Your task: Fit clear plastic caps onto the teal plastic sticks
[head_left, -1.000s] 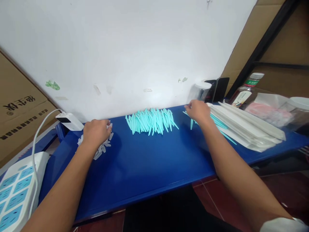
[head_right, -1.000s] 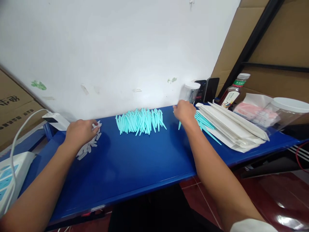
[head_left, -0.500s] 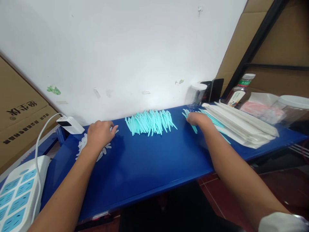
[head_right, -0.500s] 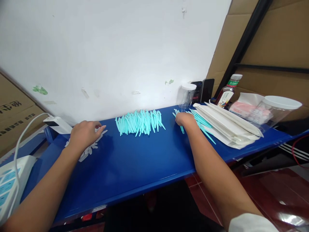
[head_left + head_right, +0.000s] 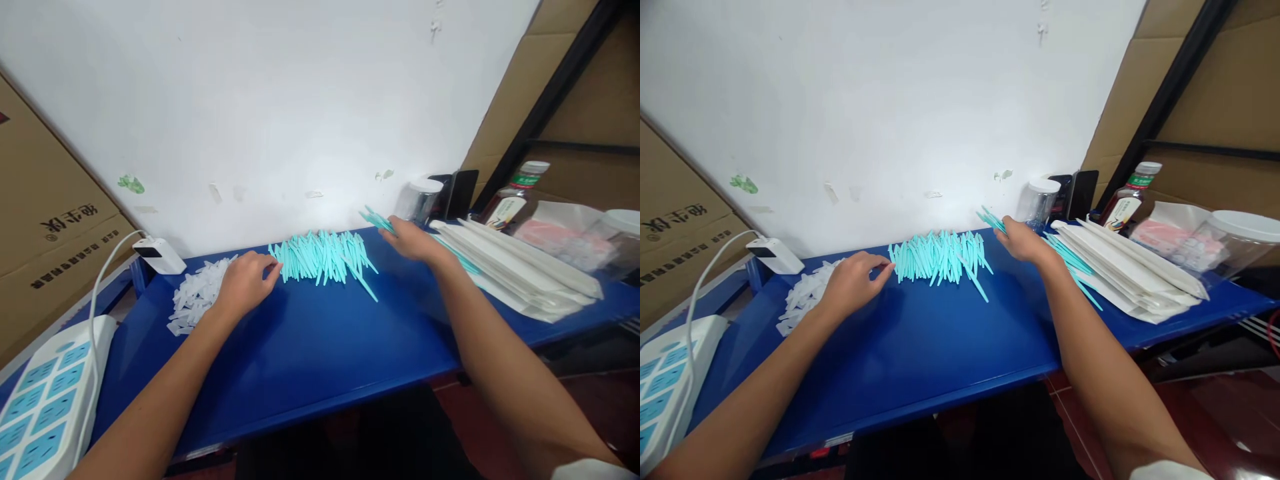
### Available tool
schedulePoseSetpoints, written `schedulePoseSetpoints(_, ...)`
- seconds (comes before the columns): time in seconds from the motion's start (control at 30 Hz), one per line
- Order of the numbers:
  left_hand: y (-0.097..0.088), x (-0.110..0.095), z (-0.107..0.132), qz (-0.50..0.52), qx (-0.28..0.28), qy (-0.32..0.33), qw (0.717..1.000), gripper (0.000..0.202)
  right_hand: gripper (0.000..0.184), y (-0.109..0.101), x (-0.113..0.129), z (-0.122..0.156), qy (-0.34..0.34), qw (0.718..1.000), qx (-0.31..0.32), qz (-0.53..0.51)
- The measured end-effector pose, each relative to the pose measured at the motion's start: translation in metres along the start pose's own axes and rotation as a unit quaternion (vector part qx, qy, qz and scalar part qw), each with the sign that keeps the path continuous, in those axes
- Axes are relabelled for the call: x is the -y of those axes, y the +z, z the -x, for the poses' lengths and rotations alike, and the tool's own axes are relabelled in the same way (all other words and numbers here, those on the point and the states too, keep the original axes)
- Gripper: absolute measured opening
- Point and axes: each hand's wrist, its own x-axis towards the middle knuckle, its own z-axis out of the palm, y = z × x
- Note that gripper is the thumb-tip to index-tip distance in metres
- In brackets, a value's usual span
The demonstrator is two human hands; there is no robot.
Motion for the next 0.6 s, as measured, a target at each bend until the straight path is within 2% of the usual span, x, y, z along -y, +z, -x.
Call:
schedulePoseSetpoints(0.07, 0.001, -0.003, 0.001, 0.039, -0.008, 0.003, 0.999, 0.033, 0.029, -0.005, 0.009, 0.006, -0.050, 0.992, 0.041, -0.109)
schedulePoseSetpoints(0.1, 0.000, -0.005, 0.001, 0.069, -0.016, 0.002, 0.997, 0.034, 0.033, -0.008, 0.015, 0.010, -0.075, 0.979, 0.086, -0.170)
schedulePoseSetpoints(0.2, -0.003, -0.017, 0.003, 0.188, -0.030, -0.012, 0.982, 0.041, 0.044, -0.012, 0.039, 0.022, -0.146, 0.916, 0.239, -0.286)
schedulePoseSetpoints(0.27, -0.005, -0.027, 0.005, 0.265, -0.022, -0.020, 0.964, 0.043, 0.045, -0.008, 0.056, 0.029, -0.205, 0.880, 0.294, -0.311)
schedulePoseSetpoints(0.4, -0.002, -0.046, 0.013, 0.351, 0.029, 0.004, 0.936, 0.037, 0.044, 0.012, 0.083, 0.039, -0.269, 0.834, 0.349, -0.332)
schedulePoseSetpoints(0.5, 0.003, -0.054, 0.017, 0.375, 0.049, 0.019, 0.925, 0.039, 0.048, 0.023, 0.092, 0.044, -0.282, 0.819, 0.371, -0.334)
schedulePoseSetpoints(0.6, 0.005, -0.059, 0.021, 0.400, 0.064, 0.007, 0.914, 0.029, 0.053, 0.028, 0.096, 0.047, -0.280, 0.807, 0.390, -0.344)
